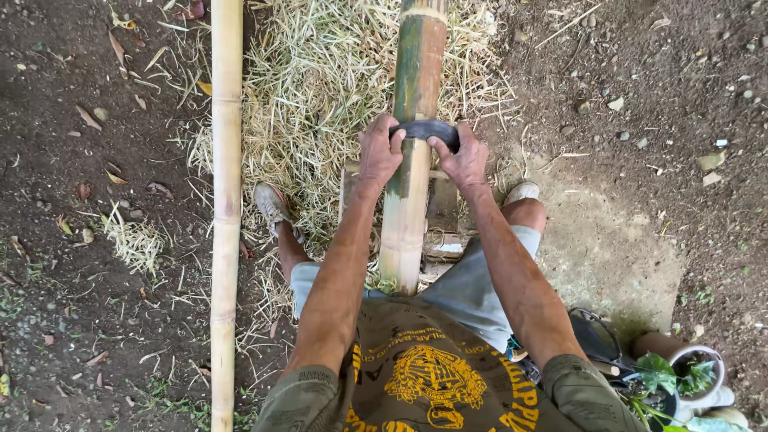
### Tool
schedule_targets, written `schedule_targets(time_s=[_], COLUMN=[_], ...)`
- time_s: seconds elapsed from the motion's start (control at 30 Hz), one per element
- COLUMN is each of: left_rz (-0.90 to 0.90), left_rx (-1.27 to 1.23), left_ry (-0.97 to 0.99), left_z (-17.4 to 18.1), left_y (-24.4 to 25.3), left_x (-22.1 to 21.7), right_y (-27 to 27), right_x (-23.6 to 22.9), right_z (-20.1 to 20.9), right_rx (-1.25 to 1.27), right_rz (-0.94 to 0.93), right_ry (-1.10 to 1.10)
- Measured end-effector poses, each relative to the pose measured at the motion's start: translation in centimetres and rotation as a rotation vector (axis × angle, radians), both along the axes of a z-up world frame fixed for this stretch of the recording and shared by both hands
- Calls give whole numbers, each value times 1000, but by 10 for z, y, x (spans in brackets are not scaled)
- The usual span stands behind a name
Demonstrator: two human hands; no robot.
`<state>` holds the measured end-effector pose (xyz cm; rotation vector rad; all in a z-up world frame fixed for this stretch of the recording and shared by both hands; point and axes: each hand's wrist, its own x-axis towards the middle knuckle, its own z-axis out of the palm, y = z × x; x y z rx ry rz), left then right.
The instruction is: Shave or plane the outer surface of a bamboo stalk using a curved blade.
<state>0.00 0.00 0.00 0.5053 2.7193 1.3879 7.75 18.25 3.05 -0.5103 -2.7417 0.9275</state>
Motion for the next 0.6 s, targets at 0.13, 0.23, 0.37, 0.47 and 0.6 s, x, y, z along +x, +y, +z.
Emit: schedule_targets(time_s=[0.13,0.23,0.37,0.47,0.6], left_rz=[-8,-11,-3,13,51], left_rx=[21,42,34,17,32], left_ry=[-13,-23,-83,-69,-38], left_z=[-3,2,9,8,11], left_y=[-7,-15,-24,-31,-39], left_x=[17,30,52,73,104], right_y=[-4,-13,-22,-26,-32], right_x=[16,29,50,66,90], right_z=[-2,-1,2,-6,-7], right_rx=[56,18,17,12,91], right_rz=[44,15,16,21,103], right_ry=[29,17,-23,-24,117])
